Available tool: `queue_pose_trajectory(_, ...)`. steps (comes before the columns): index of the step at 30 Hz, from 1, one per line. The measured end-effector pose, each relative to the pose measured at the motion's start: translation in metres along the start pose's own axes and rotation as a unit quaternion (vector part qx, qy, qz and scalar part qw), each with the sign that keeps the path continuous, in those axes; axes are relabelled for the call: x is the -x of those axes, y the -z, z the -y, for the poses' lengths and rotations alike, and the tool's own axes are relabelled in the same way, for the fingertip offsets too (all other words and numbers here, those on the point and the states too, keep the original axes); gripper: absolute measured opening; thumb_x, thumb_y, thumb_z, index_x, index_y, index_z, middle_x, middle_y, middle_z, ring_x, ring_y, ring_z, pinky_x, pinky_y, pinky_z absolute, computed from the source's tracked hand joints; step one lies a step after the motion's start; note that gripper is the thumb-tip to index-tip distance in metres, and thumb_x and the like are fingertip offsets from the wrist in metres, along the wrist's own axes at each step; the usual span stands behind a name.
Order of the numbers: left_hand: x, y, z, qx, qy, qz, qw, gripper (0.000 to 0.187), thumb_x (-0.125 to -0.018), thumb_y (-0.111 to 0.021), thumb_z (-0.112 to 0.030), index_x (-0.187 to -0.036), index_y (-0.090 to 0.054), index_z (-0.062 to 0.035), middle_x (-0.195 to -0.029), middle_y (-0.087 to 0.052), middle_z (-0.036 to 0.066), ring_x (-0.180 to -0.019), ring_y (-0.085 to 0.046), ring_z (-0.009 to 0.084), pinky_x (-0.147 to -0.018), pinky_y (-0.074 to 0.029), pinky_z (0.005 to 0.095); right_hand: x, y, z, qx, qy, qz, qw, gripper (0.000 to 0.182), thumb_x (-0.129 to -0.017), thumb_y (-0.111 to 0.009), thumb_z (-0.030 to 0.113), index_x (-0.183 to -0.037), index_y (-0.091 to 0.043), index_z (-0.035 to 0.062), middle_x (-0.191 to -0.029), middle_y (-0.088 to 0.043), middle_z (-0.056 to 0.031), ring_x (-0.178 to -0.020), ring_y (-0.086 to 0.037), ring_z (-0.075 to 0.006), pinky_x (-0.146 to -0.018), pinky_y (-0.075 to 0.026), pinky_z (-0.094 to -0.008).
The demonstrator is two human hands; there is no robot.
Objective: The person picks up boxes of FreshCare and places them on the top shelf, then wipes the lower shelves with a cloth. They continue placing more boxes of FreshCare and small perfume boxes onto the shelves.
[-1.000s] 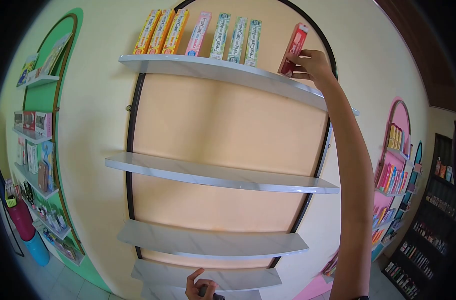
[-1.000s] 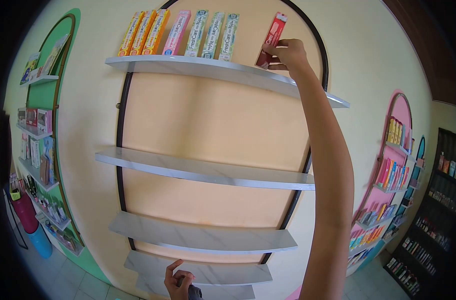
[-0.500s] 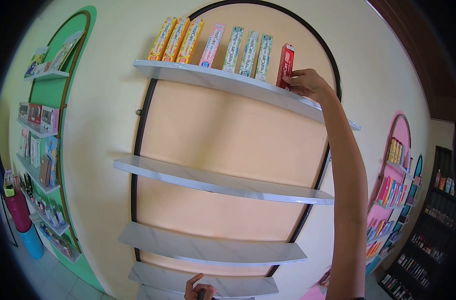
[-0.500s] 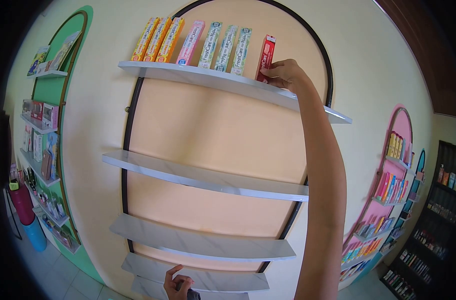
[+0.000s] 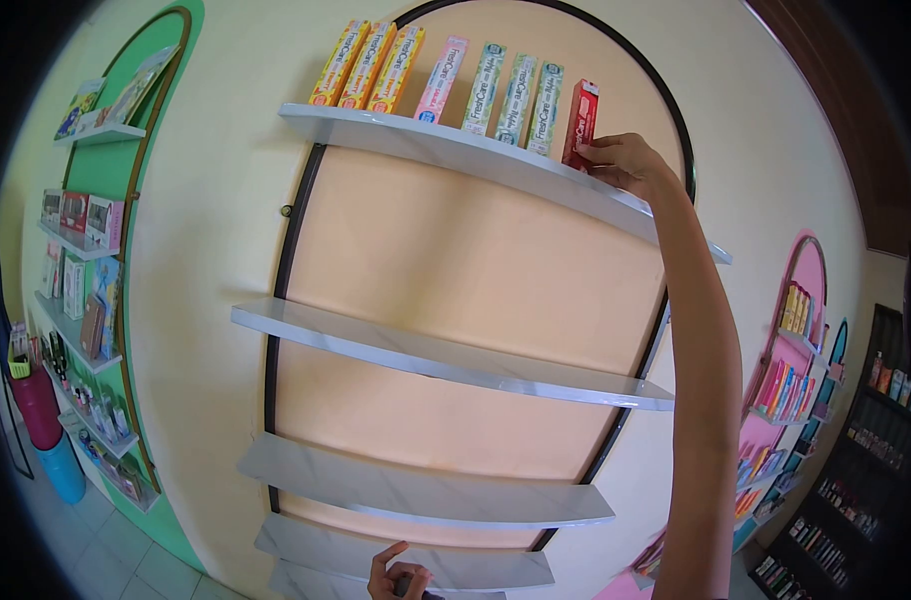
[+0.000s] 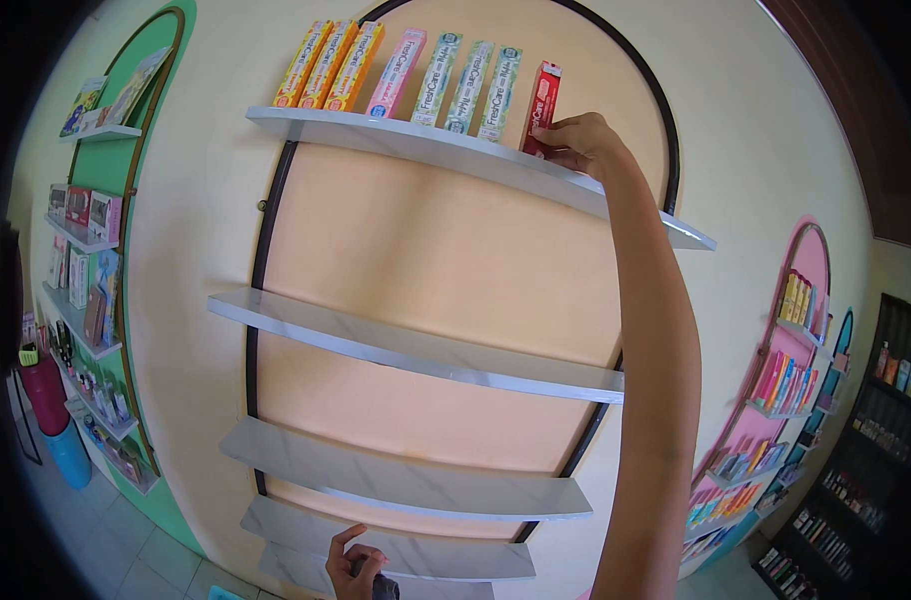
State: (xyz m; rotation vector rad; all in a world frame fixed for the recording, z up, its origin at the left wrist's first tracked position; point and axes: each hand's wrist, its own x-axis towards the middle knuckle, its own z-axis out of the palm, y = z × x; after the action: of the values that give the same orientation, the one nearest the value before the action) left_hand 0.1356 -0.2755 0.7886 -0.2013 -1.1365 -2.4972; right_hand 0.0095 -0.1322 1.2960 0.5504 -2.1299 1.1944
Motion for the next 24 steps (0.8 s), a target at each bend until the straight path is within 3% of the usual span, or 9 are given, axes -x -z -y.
queue_pose_trajectory(3, 0.001, -0.001, -0.004, -0.008, 0.0, 0.001, 1.0, 0.042, -0.076, -0.051, 0.007, -0.116, -0.045, -0.0037, -0.07, -0.05, -0.002, -0.059, -0.039, 0.0036, -0.054, -0.03, 0.0143, 0.001, 0.001, 0.0, 0.024, -0.001, 0.025, 0.999, 0.041, -0.073, -0.067, 0.01, -0.103, -0.05, -0.0116, -0.092, -0.058, -0.015, -0.079, -0.059, -0.0185, -0.076, -0.05, -0.0261)
queue_pose_trajectory(19, 0.001, 0.001, -0.005, 0.006, 0.015, 0.0, 1.0, 0.042, -0.076, -0.054, 0.005, -0.116, -0.045, -0.0039, -0.068, -0.05, -0.002, -0.058, -0.038, 0.0033, -0.054, -0.031, 0.0152, 0.002, 0.002, 0.0, 0.031, -0.001, 0.02, 0.999, 0.039, -0.074, -0.065, 0.009, -0.103, -0.05, -0.0125, -0.094, -0.058, -0.0161, -0.079, -0.06, -0.0198, -0.077, -0.051, -0.0268)
queue_pose_trajectory(24, 0.0, 0.0, -0.005, 0.013, 0.019, -0.003, 1.0, 0.041, -0.076, -0.055, 0.005, -0.115, -0.045, -0.0029, -0.067, -0.049, -0.002, -0.058, -0.038, 0.0029, -0.053, -0.031, 0.0151, 0.012, 0.013, 0.003, 0.057, 0.031, -0.015, 0.998, 0.029, -0.079, -0.054, 0.006, -0.104, -0.052, -0.0084, -0.089, -0.059, -0.0138, -0.079, -0.06, -0.0213, -0.075, -0.052, -0.0294)
